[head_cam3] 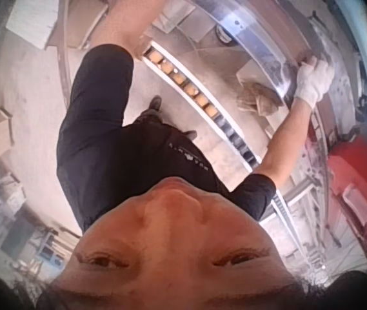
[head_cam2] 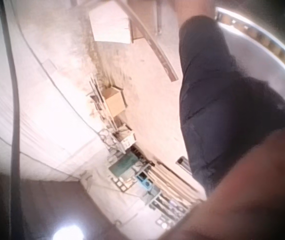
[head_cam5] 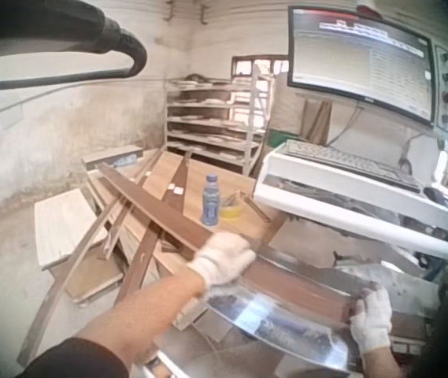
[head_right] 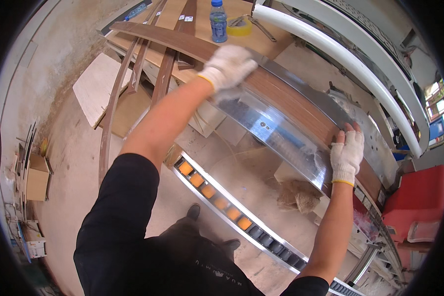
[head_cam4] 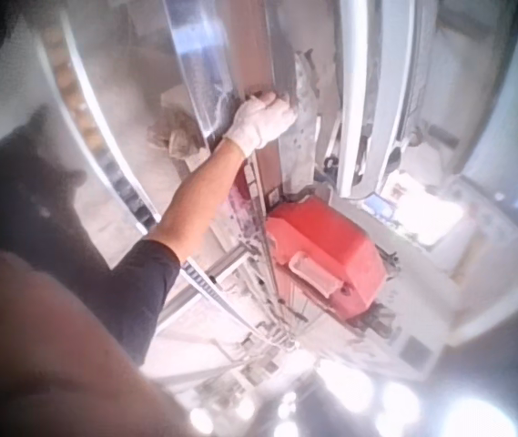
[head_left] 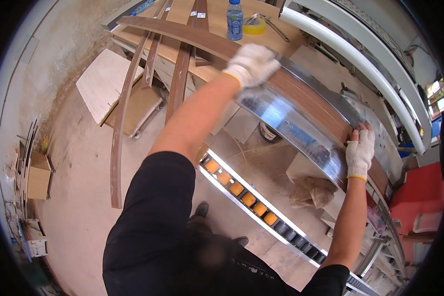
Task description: The person picks up long wooden planks from a table, carries them across the workshop, and places them on a conveyor belt. They repeat this process several times, handling the planks one at a time and stacking them on the belt.
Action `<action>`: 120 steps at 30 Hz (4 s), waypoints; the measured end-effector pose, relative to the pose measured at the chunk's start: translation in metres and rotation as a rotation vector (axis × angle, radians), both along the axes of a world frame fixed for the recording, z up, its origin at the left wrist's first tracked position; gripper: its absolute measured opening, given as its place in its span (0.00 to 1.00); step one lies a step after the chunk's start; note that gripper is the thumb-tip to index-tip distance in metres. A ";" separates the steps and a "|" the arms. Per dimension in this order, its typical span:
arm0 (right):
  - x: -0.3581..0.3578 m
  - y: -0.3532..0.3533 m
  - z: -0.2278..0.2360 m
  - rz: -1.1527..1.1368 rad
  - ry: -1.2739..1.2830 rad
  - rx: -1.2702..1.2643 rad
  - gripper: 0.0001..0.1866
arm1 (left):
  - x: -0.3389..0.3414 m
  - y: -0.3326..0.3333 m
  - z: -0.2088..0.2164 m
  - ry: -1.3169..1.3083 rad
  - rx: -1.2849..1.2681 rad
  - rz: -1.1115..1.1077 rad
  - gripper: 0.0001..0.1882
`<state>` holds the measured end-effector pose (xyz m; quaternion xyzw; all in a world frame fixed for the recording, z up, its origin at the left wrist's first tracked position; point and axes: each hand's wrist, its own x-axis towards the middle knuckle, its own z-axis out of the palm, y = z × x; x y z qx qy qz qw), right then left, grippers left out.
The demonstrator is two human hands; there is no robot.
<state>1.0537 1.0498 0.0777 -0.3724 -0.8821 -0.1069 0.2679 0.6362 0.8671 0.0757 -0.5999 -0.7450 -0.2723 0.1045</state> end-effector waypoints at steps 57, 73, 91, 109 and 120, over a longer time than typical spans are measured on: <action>0.032 0.049 0.014 -0.097 -0.124 -0.179 0.21 | 0.072 0.122 -0.032 0.247 -0.083 -0.221 0.24; -0.120 -0.060 0.018 0.089 -0.390 0.061 0.27 | 0.121 0.080 -0.008 -0.191 0.471 -0.582 0.20; 0.062 -0.010 0.030 -0.084 -0.157 0.159 0.25 | 0.164 0.076 -0.003 -0.026 0.273 -0.575 0.22; 0.314 -0.311 -0.018 -0.137 0.117 -0.011 0.16 | 0.429 0.147 0.047 0.244 0.110 -0.646 0.10; 0.371 -0.268 0.002 -0.074 0.185 -0.092 0.23 | 0.614 0.229 0.036 -0.376 0.594 -0.389 0.10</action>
